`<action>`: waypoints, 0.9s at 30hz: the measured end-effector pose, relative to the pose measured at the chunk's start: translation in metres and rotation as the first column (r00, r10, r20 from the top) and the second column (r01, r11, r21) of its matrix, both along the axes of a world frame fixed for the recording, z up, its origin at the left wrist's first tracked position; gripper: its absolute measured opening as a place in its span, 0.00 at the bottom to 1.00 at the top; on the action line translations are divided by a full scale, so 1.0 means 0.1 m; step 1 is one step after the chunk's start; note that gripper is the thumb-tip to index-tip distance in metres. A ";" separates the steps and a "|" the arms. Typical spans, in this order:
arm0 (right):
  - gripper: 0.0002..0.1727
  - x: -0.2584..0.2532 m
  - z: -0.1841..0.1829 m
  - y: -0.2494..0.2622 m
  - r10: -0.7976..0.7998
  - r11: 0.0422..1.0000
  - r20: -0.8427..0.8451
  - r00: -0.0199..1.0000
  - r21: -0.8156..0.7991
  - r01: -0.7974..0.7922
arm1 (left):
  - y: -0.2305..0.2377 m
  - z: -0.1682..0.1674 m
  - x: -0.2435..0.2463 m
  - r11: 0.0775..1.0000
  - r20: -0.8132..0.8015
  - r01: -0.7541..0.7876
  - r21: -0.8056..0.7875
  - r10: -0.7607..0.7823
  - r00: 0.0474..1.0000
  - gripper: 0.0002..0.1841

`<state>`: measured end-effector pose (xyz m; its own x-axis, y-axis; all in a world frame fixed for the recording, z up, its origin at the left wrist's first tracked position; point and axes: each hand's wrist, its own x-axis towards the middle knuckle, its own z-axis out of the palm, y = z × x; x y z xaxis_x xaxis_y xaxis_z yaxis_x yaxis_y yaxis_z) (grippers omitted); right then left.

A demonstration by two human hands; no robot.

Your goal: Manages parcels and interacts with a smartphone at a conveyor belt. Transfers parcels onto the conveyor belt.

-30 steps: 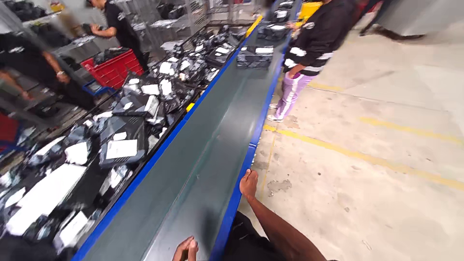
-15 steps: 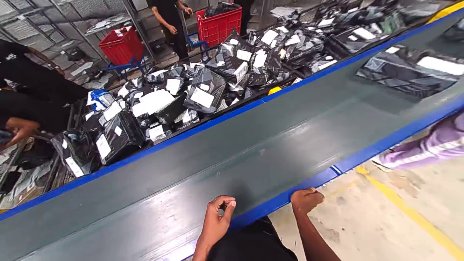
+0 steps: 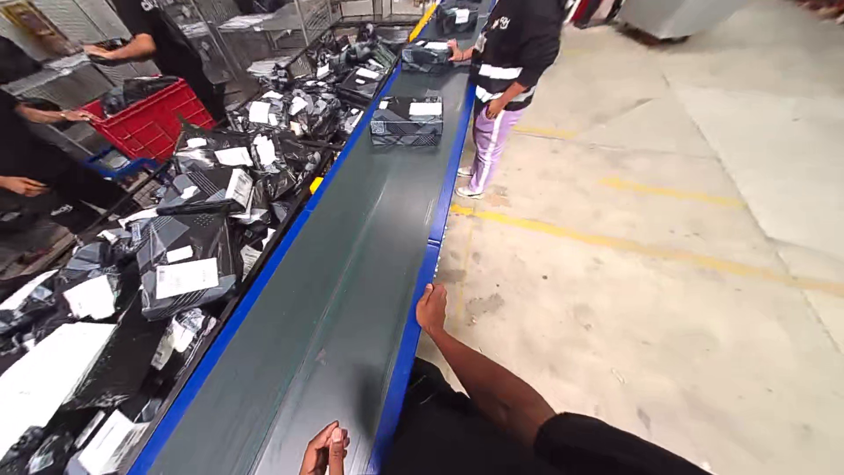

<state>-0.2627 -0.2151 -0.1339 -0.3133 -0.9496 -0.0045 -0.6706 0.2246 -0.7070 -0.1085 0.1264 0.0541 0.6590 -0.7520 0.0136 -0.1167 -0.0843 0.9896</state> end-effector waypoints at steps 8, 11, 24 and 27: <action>0.32 -0.01 -0.01 -0.01 -0.009 0.999 0.018 1.000 0.036 0.008 | -0.07 0.03 -0.08 0.999 -0.009 0.017 0.031 -0.017 1.000 0.10; 0.31 0.00 0.00 -0.01 -0.016 0.999 0.017 1.000 0.033 0.015 | -0.06 0.03 -0.09 0.999 -0.011 0.012 0.039 -0.012 1.000 0.10; 0.30 0.02 -0.01 -0.03 -0.012 1.000 -0.013 1.000 0.012 0.013 | -0.10 0.00 -0.05 0.998 -0.026 0.024 0.063 -0.023 0.999 0.10; 0.29 0.03 -0.01 -0.04 -0.002 1.000 -0.031 1.000 0.023 0.003 | -0.09 0.01 -0.04 0.998 -0.025 0.026 0.063 -0.024 0.999 0.10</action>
<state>-0.2600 -0.2186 -0.1344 -0.3158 -0.9487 -0.0171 -0.6914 0.2424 -0.6806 -0.1121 0.1171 0.0551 0.6395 -0.7671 -0.0507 -0.0954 -0.1446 0.9849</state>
